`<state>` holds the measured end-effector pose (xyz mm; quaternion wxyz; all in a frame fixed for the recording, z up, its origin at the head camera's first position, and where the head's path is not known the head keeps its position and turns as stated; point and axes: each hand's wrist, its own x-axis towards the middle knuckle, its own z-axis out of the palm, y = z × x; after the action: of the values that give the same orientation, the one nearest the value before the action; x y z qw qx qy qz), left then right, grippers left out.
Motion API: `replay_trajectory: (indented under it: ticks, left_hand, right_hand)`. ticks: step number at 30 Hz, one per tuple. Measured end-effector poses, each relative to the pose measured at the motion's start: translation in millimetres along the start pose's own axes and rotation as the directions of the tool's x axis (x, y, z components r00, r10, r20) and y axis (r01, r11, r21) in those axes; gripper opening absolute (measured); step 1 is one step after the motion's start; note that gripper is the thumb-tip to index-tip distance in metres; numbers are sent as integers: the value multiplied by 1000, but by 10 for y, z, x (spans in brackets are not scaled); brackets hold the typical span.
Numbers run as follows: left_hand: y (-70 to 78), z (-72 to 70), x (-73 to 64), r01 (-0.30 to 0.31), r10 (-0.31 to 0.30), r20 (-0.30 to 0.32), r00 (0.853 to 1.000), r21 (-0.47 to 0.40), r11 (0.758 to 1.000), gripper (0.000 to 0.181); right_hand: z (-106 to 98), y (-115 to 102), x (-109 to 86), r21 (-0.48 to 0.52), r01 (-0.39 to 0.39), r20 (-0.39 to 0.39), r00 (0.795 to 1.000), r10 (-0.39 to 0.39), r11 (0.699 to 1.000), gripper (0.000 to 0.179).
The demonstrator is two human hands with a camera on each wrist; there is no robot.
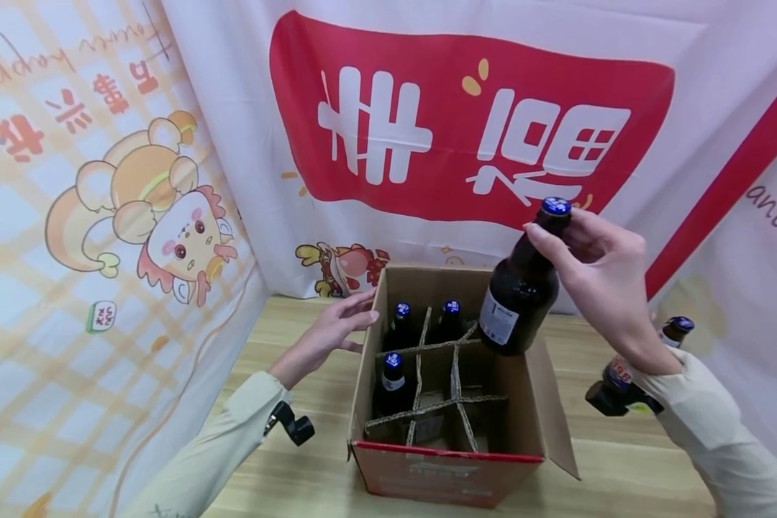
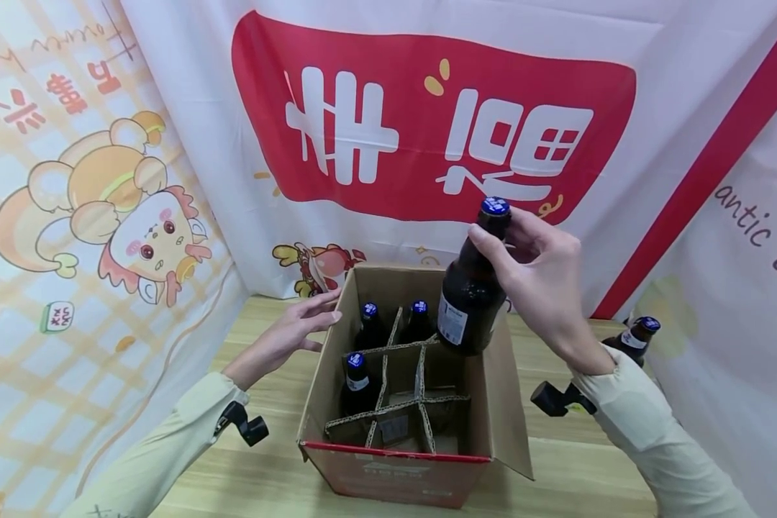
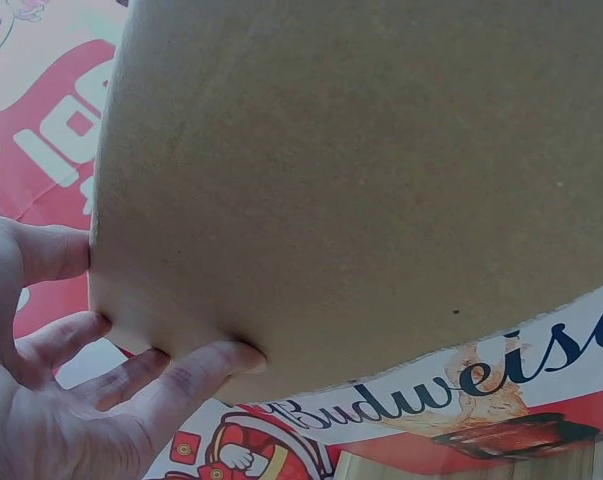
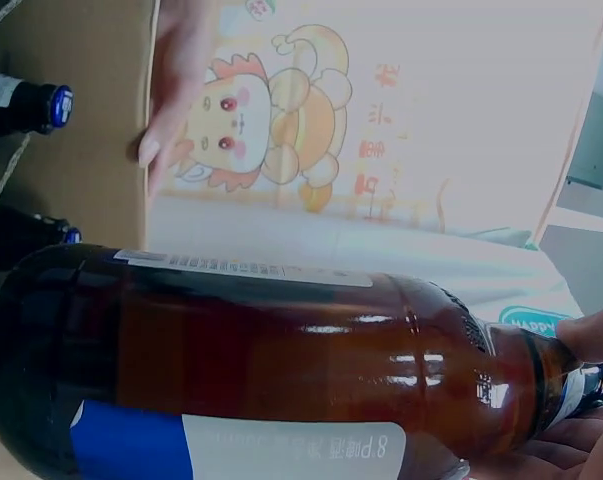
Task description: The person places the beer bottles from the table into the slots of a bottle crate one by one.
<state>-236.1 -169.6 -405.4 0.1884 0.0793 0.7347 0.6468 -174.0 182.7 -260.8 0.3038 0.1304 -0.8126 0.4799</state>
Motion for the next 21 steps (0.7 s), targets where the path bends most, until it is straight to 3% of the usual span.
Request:
replay_trajectory:
  ticks: [4, 10, 14, 21]
  left_hand:
    - [18, -5, 11, 6, -6, -5, 1000, -4, 1000, 66]
    - [51, 3, 15, 29, -29, 14, 999, -32, 999, 66]
    - [87, -9, 4, 42, -41, 22, 999, -32, 999, 67]
    - [132, -60, -14, 69, -68, 37, 997, -20, 997, 68]
  right_hand:
    - [28, 26, 5, 19, -8, 36, 999, 7, 1000, 36]
    - [130, 142, -76, 36, -35, 189, 982, 27, 999, 33]
    - [206, 195, -160, 1, -6, 264, 965, 5, 1000, 36]
    - [256, 327, -223, -75, 9, 329, 944, 16, 997, 33]
